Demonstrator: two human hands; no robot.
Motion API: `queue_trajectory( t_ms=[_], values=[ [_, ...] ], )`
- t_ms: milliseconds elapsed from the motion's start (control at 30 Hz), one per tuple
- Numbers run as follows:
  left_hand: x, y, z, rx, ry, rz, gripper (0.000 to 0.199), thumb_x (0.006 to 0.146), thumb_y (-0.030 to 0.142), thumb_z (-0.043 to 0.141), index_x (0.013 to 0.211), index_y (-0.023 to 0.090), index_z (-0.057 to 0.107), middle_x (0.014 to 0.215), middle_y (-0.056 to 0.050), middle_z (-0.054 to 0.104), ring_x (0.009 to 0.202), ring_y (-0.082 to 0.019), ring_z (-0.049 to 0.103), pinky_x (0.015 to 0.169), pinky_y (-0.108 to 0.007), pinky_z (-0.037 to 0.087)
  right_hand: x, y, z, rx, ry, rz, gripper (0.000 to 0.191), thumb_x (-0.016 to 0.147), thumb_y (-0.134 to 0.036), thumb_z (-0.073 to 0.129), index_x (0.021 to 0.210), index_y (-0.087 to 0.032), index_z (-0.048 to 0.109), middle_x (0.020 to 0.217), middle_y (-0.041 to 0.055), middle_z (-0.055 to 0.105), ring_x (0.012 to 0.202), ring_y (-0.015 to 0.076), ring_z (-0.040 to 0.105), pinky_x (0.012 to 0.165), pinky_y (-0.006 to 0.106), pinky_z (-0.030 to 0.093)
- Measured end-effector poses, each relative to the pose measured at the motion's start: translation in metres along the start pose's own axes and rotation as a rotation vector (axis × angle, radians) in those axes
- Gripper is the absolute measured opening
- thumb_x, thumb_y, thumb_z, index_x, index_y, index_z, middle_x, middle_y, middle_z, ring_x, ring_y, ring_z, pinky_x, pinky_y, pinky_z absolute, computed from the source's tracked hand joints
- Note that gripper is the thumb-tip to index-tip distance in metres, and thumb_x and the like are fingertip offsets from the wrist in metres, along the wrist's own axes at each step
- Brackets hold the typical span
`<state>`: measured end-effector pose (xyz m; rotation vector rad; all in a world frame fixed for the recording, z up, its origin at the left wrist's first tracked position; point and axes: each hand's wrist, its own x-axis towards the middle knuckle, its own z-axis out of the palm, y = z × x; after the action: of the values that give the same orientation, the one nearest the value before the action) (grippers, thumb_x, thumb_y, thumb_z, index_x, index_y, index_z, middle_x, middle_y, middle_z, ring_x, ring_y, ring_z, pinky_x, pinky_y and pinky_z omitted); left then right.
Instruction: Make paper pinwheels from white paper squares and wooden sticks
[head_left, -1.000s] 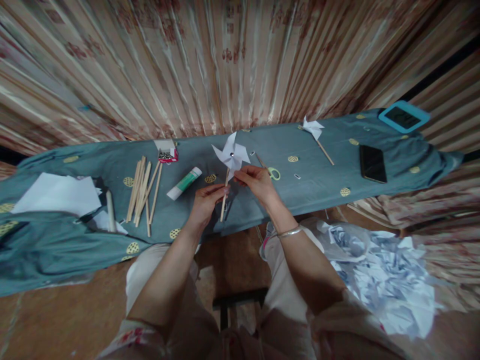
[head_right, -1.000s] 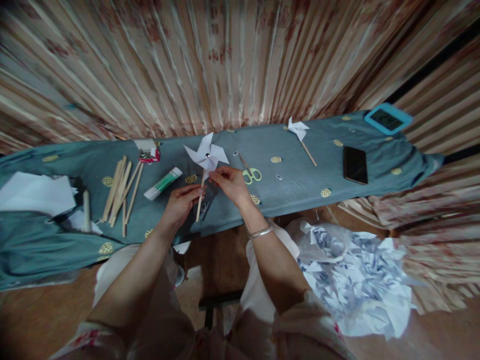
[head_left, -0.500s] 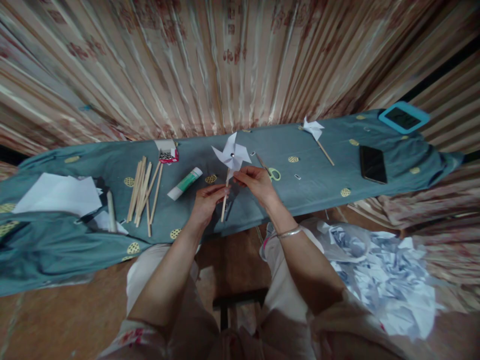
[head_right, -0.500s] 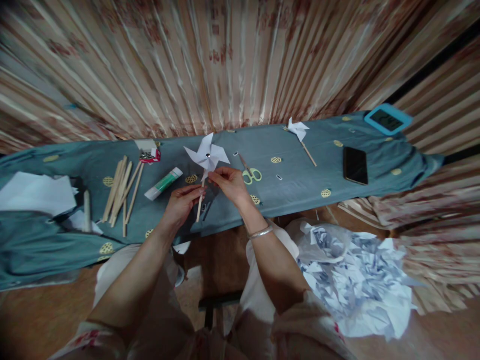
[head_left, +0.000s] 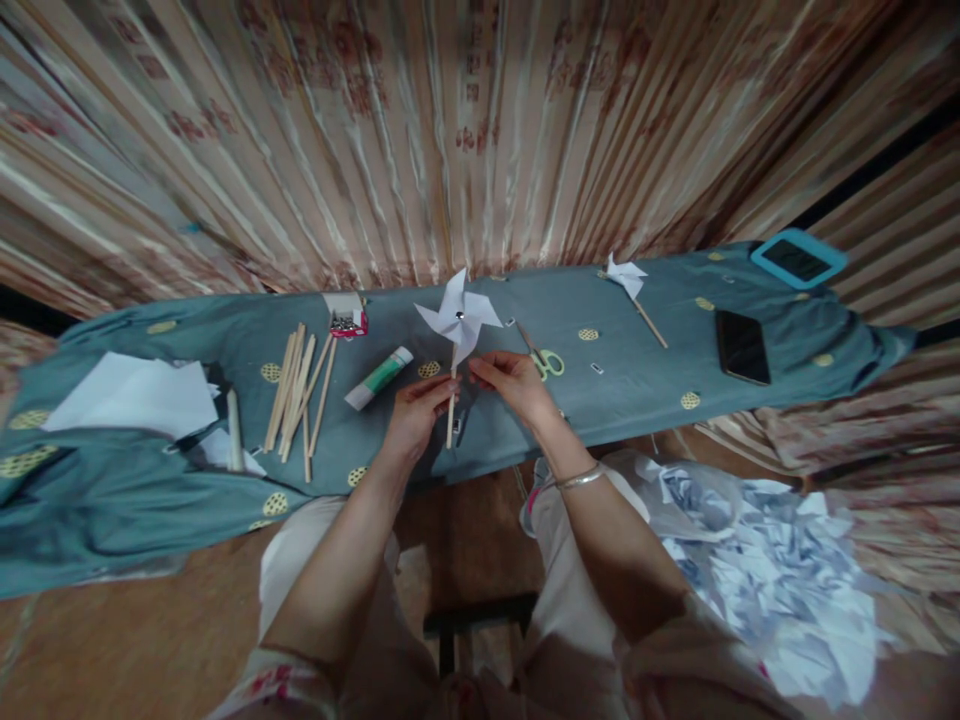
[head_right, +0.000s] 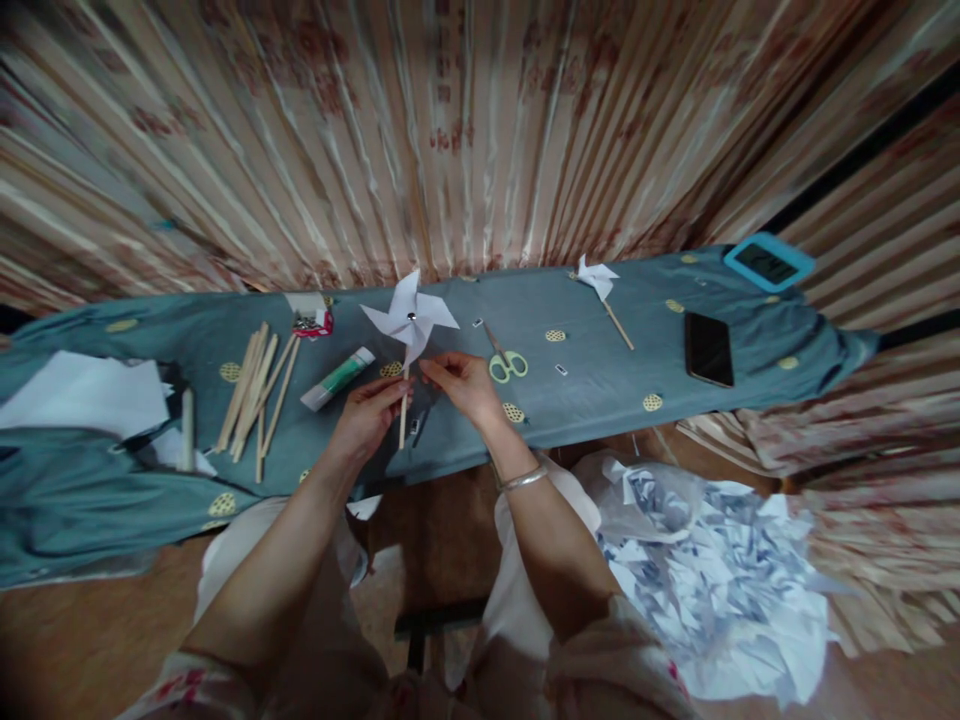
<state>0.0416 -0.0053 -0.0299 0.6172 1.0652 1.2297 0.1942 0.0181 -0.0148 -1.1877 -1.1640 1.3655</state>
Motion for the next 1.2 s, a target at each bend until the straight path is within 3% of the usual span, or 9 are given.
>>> queue_trajectory(
  t_ms=[167, 400, 733, 967, 1200],
  values=[
    [-0.001, 0.007, -0.002, -0.088, -0.027, -0.016, 0.029, 0.050, 0.030, 0.091, 0.074, 0.019, 0.077, 0.074, -0.003, 0.074, 0.070, -0.014, 0.066, 0.072, -0.027, 0.052, -0.004, 0.001, 0.008, -0.029, -0.075, 0.033, 0.049, 0.056, -0.065, 0.082, 0.062, -0.019, 0.067, 0.061, -0.0005, 0.067, 0.057, 0.0107, 0.054, 0.057, 0.025, 0.044],
    [-0.002, 0.011, -0.003, -0.141, 0.009, -0.002, 0.033, 0.048, 0.029, 0.092, 0.075, 0.017, 0.077, 0.079, -0.003, 0.074, 0.079, -0.016, 0.067, 0.075, -0.027, 0.050, -0.009, 0.006, 0.018, -0.047, -0.160, 0.070, 0.046, 0.055, -0.058, 0.086, 0.068, -0.017, 0.072, 0.064, -0.0008, 0.069, 0.059, 0.0110, 0.057, 0.058, 0.024, 0.045],
    [0.001, 0.009, -0.005, -0.198, -0.011, 0.043, 0.030, 0.050, 0.029, 0.092, 0.074, 0.016, 0.079, 0.070, 0.000, 0.069, 0.069, -0.011, 0.060, 0.066, -0.023, 0.045, -0.008, 0.020, 0.028, -0.070, -0.174, 0.075, 0.049, 0.052, -0.057, 0.087, 0.073, -0.015, 0.073, 0.062, -0.0013, 0.067, 0.056, 0.0095, 0.052, 0.055, 0.024, 0.039],
    [-0.002, 0.008, -0.005, -0.206, -0.010, 0.022, 0.031, 0.050, 0.028, 0.091, 0.075, 0.015, 0.079, 0.075, -0.003, 0.072, 0.070, -0.011, 0.059, 0.063, -0.022, 0.042, -0.013, 0.031, 0.031, -0.066, -0.152, 0.049, 0.050, 0.054, -0.061, 0.084, 0.069, -0.016, 0.071, 0.059, -0.0025, 0.063, 0.054, 0.0094, 0.050, 0.052, 0.023, 0.037],
    [-0.004, 0.005, -0.003, -0.193, -0.007, 0.001, 0.028, 0.052, 0.024, 0.090, 0.076, 0.016, 0.079, 0.080, -0.003, 0.074, 0.075, -0.013, 0.063, 0.075, -0.025, 0.047, -0.021, 0.032, 0.014, -0.172, -0.073, 0.012, 0.046, 0.061, -0.062, 0.078, 0.069, -0.017, 0.069, 0.059, -0.0019, 0.063, 0.054, 0.0103, 0.050, 0.053, 0.024, 0.038]
  ],
)
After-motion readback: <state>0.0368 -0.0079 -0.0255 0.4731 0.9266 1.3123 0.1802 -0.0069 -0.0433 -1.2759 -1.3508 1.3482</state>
